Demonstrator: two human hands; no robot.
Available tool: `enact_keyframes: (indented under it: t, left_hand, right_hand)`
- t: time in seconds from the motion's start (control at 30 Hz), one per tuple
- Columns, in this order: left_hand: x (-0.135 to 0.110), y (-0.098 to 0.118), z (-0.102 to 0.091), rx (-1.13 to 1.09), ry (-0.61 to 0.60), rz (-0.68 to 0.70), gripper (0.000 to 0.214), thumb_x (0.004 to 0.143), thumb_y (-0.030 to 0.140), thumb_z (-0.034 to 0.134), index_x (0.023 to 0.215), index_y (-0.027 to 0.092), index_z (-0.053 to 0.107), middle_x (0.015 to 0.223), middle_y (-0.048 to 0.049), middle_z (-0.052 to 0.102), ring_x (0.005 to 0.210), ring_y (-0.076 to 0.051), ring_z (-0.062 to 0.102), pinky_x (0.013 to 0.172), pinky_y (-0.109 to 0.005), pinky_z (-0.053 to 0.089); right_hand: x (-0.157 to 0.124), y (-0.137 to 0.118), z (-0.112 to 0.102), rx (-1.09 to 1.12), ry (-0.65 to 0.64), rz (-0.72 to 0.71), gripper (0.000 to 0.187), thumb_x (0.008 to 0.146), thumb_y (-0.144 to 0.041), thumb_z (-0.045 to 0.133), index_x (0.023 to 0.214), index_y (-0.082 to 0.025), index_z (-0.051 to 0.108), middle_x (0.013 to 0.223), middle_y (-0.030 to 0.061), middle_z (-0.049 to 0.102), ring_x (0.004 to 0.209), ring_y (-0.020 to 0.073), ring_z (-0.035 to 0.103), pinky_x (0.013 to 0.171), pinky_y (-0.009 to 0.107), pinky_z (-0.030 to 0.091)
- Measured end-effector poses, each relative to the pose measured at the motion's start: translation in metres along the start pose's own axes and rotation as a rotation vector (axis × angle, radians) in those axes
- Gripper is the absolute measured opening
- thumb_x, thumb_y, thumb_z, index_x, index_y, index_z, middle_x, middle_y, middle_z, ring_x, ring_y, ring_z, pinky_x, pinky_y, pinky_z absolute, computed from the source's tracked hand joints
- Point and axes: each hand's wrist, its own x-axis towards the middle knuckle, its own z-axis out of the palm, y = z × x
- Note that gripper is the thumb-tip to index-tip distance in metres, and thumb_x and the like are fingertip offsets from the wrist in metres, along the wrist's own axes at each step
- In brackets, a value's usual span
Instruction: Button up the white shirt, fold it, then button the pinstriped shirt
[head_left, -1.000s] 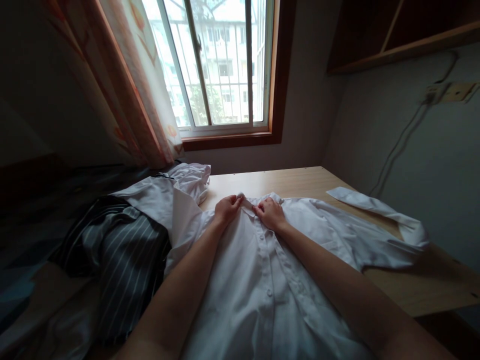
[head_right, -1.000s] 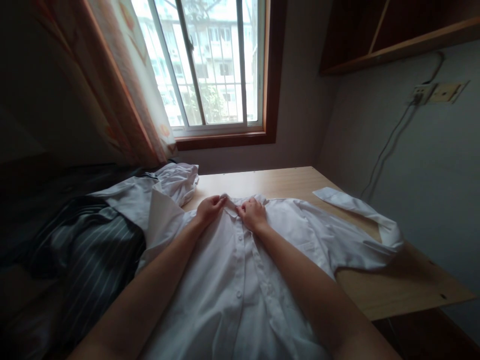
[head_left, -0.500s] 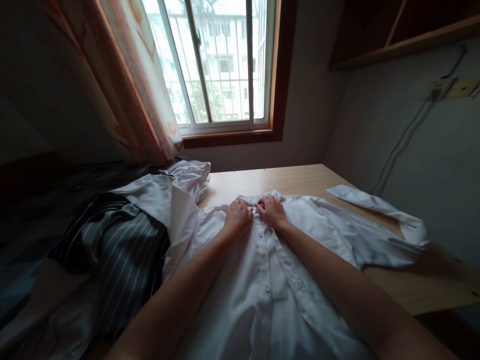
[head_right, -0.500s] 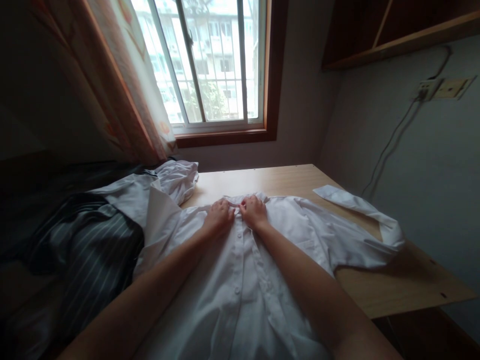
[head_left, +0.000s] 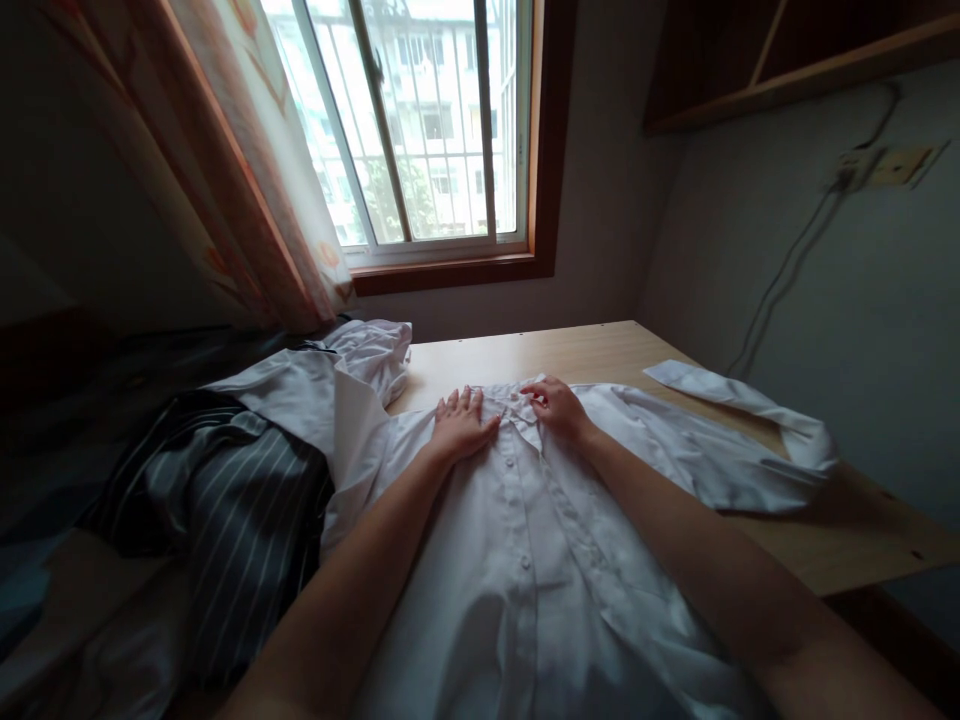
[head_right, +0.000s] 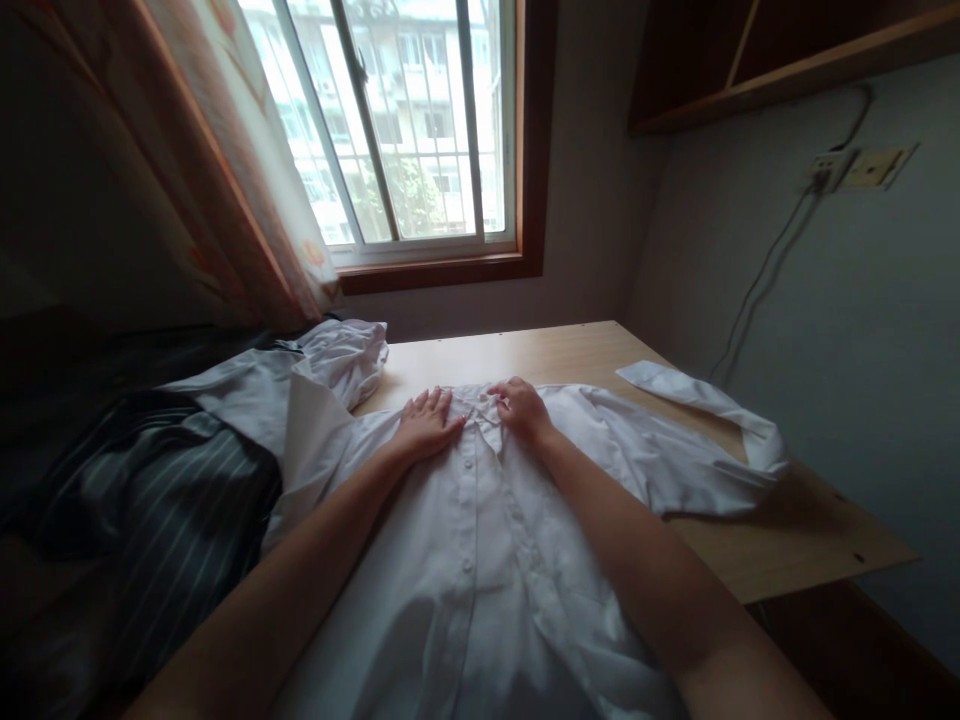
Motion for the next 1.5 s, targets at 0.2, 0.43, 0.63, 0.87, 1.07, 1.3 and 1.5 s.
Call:
enact_keyframes:
  t: [0.2,0.43,0.63,0.87,1.07,1.3,1.5]
  left_hand:
    - [-0.010,0.007,0.003,0.033,0.094,-0.053,0.071,0.092,0.057,0.041,0.148,0.012,0.038,0.156,-0.0212,0.031,0.147,-0.038,0.019,0.118,-0.055,0.014]
    - [-0.011,0.027,0.012,0.002,0.249,0.265,0.050,0.099,0.034,0.034,0.141,0.010,0.046,0.149,-0.0162,0.046,0.142,-0.026,0.036,0.119,-0.041,0.024]
    - [-0.009,0.029,0.018,-0.058,0.054,0.223,0.054,0.097,0.044,0.039,0.142,0.015,0.047,0.153,-0.0117,0.040,0.145,-0.026,0.030,0.121,-0.042,0.020]
    - [-0.002,0.015,0.012,-0.254,0.096,0.237,0.071,0.085,0.044,0.063,0.145,0.015,0.040,0.153,-0.0138,0.040,0.142,-0.025,0.035,0.119,-0.038,0.025]
    - [-0.003,0.012,0.012,-0.357,0.227,0.265,0.058,0.077,0.039,0.074,0.127,0.019,0.052,0.135,-0.0119,0.056,0.131,-0.026,0.047,0.109,-0.039,0.038]
    - [-0.005,0.021,0.013,-0.264,0.249,0.256,0.023,0.081,0.035,0.070,0.095,0.020,0.059,0.106,-0.0082,0.062,0.115,-0.026,0.054,0.102,-0.038,0.043]
    - [-0.003,0.021,0.015,-0.272,0.257,0.222,0.022,0.082,0.031,0.069,0.097,0.018,0.060,0.107,-0.0091,0.061,0.117,-0.026,0.053,0.104,-0.038,0.041]
  right_hand:
    - [-0.008,-0.011,-0.003,-0.248,-0.186,-0.049,0.039,0.090,-0.022,0.053,0.127,-0.026,0.065,0.106,0.0083,0.064,0.097,0.0199,0.059,0.090,0.029,0.043]
    - [-0.007,-0.014,-0.002,-0.302,-0.191,-0.053,0.033,0.097,-0.029,0.047,0.123,-0.024,0.066,0.112,0.0094,0.066,0.101,0.0208,0.059,0.091,0.029,0.042]
    - [-0.006,-0.017,0.000,-0.298,-0.147,-0.014,0.022,0.096,-0.028,0.050,0.108,-0.020,0.067,0.107,0.0084,0.068,0.097,0.0203,0.061,0.085,0.028,0.043]
    - [-0.004,-0.021,0.004,-0.227,-0.010,-0.004,0.017,0.095,-0.023,0.050,0.099,-0.017,0.066,0.102,0.0099,0.068,0.095,0.0212,0.061,0.084,0.029,0.044]
    - [-0.002,-0.017,0.010,-0.162,0.021,0.010,0.014,0.093,-0.019,0.052,0.093,-0.017,0.066,0.098,0.0094,0.068,0.091,0.0205,0.060,0.082,0.029,0.044]
    - [-0.003,-0.013,0.008,-0.076,0.030,0.020,0.013,0.087,-0.016,0.056,0.097,-0.018,0.065,0.092,0.0064,0.067,0.081,0.0182,0.059,0.074,0.028,0.044]
    - [-0.005,-0.016,0.005,-0.031,-0.032,-0.091,0.014,0.082,-0.009,0.056,0.085,-0.016,0.067,0.087,0.0063,0.065,0.083,0.0177,0.058,0.079,0.028,0.045]
